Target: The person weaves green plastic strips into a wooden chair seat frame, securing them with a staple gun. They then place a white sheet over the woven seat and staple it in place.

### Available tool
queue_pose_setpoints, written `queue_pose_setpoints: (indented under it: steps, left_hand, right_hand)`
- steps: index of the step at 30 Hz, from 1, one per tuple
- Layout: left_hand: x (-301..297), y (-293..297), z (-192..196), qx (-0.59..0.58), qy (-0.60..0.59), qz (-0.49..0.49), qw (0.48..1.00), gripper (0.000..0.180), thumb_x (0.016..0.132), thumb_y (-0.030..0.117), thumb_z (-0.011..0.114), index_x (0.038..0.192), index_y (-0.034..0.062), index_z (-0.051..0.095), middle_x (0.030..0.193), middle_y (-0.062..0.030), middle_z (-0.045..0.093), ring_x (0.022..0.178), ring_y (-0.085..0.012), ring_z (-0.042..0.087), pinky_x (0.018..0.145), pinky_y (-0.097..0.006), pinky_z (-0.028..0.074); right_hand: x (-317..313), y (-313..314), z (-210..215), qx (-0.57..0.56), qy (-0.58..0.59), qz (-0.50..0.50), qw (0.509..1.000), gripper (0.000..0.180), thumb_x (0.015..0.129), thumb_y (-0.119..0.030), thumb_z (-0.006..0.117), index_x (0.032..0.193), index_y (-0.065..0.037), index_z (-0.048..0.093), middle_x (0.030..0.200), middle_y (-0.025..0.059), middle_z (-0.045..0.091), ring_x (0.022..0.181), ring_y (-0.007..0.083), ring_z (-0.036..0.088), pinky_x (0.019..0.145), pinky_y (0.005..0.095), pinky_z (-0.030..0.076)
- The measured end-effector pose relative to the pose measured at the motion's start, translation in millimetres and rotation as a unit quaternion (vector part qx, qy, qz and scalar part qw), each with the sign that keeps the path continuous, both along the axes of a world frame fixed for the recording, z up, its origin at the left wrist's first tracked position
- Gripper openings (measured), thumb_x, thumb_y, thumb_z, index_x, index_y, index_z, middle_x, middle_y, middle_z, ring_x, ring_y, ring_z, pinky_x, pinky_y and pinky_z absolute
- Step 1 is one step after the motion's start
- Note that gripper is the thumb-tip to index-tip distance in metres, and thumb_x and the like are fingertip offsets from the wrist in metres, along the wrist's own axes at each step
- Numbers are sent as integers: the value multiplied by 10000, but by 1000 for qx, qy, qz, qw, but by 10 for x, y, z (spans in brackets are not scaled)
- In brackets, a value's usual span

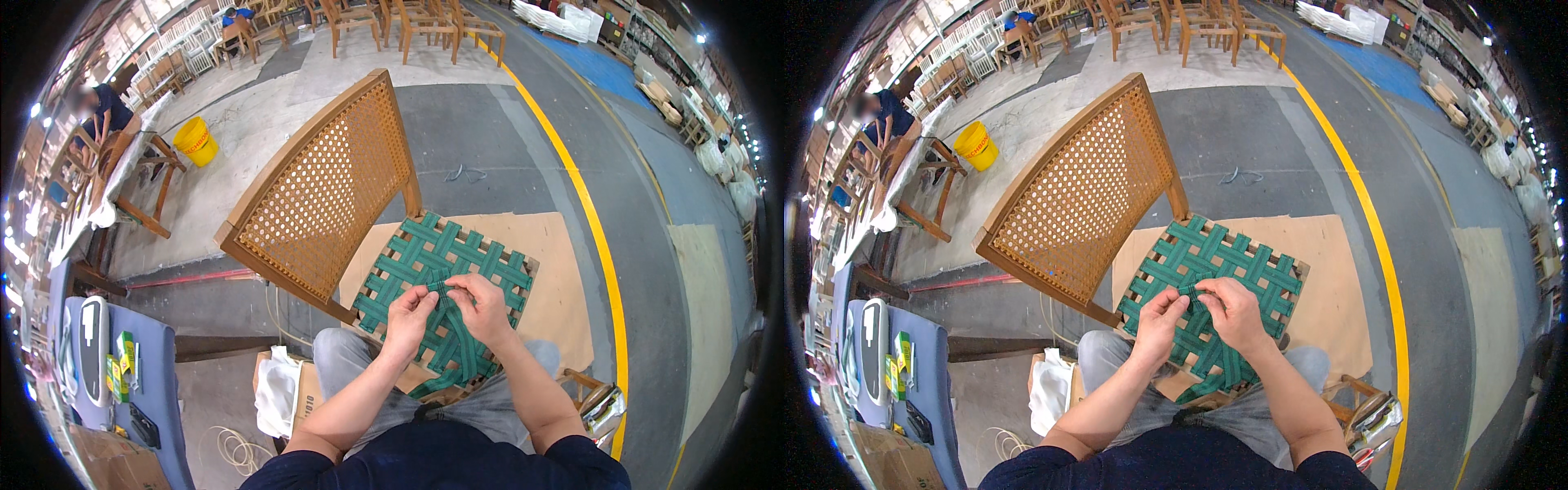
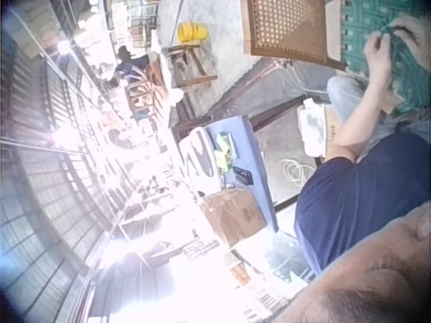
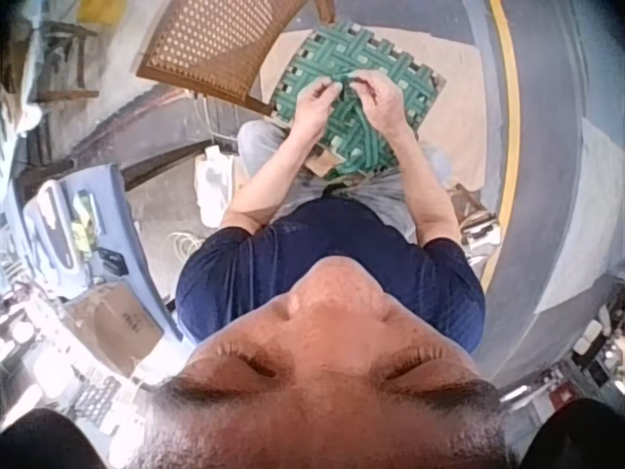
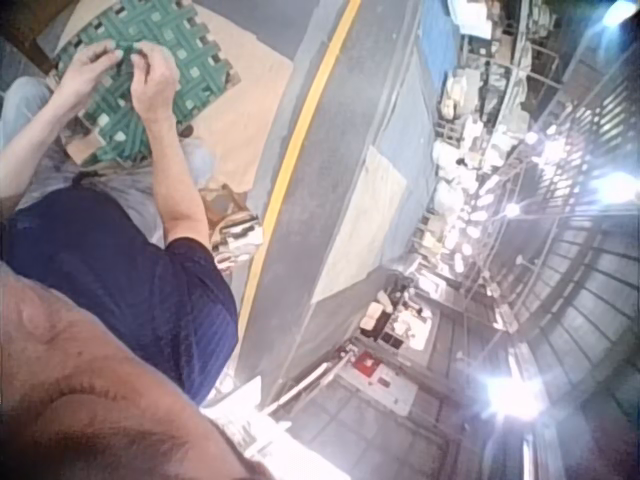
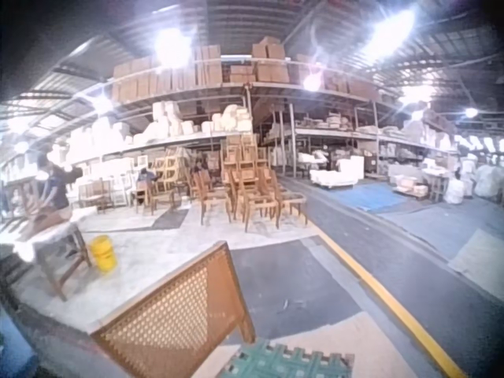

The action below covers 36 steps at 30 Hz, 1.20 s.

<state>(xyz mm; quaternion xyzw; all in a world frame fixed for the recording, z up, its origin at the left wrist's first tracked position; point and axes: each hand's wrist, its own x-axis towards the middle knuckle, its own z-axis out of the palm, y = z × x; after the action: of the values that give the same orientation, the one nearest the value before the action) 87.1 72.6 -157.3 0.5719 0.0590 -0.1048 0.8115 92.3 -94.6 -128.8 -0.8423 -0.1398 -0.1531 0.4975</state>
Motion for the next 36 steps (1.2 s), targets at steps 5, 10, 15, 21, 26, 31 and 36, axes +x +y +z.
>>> queue_pose_setpoints:
  steps: [5,10,15,21,26,31,36]
  left_hand:
    - [-13,52,-24,17,-4,-2,1000,92,977,60,675,1062,27,686,918,65,609,876,-32,522,788,-221,435]
    - [-48,19,4,244,-165,51,954,281,920,49,723,1191,29,655,994,-33,664,961,-123,621,843,-281,497]
    - [103,38,-114,425,-358,56,829,348,874,40,754,1203,47,641,1074,-106,690,983,-239,665,876,-353,521]
    - [165,-107,-861,-100,121,-6,988,308,1061,359,572,1172,83,653,1153,-56,687,1017,-205,652,876,-350,519]
    - [220,-306,-1198,-31,220,-14,975,536,1108,452,369,1337,19,585,1126,-104,705,941,-185,658,861,-362,532]
    - [1361,225,-1260,401,-68,108,907,375,1075,288,464,1279,27,639,1108,-159,718,1004,-282,684,906,-402,524]
    - [2066,266,-1448,523,-167,53,834,396,1004,229,560,1370,79,571,1369,-141,612,1266,-356,558,1078,-472,420]
  right_hand:
    - [17,23,44,-44,-33,13,998,153,862,-28,722,1014,-34,701,898,122,693,850,315,666,732,400,531]
    - [50,-16,10,-63,-26,20,998,126,868,-43,715,993,-33,701,921,121,685,897,316,662,760,408,533]
    - [111,-45,-12,-74,13,19,997,90,884,-68,699,969,-37,696,1012,121,661,939,318,660,787,410,539]
    - [447,-119,-282,-61,94,56,992,81,890,-85,694,962,-50,709,1009,124,656,948,324,649,804,411,531]
    - [863,-369,-775,-106,220,62,968,111,894,-118,701,964,-34,717,966,135,658,934,317,652,813,428,523]
    - [1547,-147,-1060,-81,250,43,964,141,907,-157,706,955,-26,729,979,147,683,933,324,675,832,424,532]
    - [2372,93,-1445,-99,308,-19,946,134,903,-156,706,930,-31,746,983,174,718,943,339,698,836,431,545]
